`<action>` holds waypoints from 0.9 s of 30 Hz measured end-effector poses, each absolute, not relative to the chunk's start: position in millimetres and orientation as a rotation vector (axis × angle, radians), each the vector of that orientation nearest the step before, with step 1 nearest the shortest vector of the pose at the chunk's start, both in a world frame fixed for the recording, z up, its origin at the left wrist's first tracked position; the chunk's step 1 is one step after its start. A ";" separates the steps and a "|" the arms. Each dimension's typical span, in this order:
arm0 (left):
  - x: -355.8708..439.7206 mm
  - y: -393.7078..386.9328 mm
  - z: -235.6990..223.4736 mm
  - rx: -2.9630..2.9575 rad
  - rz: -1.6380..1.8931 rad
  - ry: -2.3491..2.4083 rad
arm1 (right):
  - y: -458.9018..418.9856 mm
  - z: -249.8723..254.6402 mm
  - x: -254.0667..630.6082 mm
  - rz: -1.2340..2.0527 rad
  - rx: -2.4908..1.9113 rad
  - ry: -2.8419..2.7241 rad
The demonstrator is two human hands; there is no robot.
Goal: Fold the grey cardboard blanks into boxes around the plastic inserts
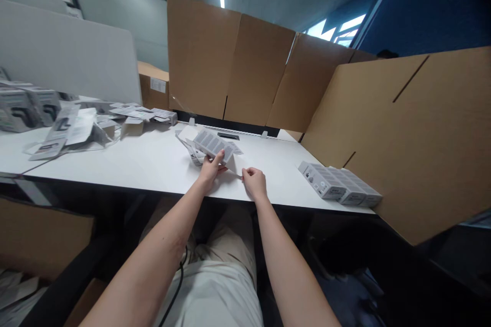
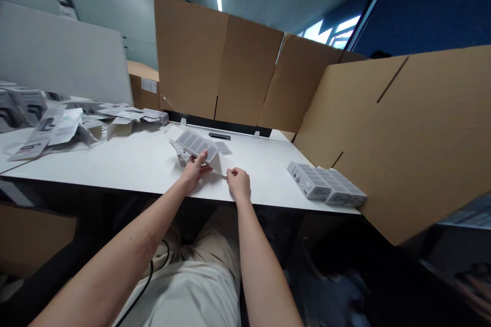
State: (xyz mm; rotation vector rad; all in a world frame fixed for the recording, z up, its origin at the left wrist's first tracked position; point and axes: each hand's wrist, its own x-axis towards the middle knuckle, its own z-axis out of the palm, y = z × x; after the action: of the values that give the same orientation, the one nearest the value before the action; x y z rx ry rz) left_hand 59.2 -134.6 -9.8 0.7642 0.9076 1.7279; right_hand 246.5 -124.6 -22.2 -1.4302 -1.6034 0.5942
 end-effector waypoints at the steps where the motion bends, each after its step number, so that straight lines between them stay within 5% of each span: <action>1: 59.0 -134.7 -10.2 0.776 1.723 0.902 | -125.0 -21.6 246.4 0.584 -1.439 -1.605; 10: 58.5 -135.5 -11.1 0.841 1.678 0.881 | -123.0 -24.7 246.8 0.549 -1.455 -1.639; 18: 57.6 -132.4 -12.6 0.752 1.712 0.875 | -112.7 -28.2 245.7 0.988 -1.074 -1.443; 27: 55.8 -136.3 -10.0 0.746 1.674 0.836 | -115.4 -23.8 248.4 1.046 -0.954 -1.499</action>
State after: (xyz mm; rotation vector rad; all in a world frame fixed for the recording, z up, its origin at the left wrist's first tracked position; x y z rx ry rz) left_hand 55.8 -136.3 -10.0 0.7463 0.8359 1.6741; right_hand 248.4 -115.4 -23.8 -0.9542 -1.4994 1.0464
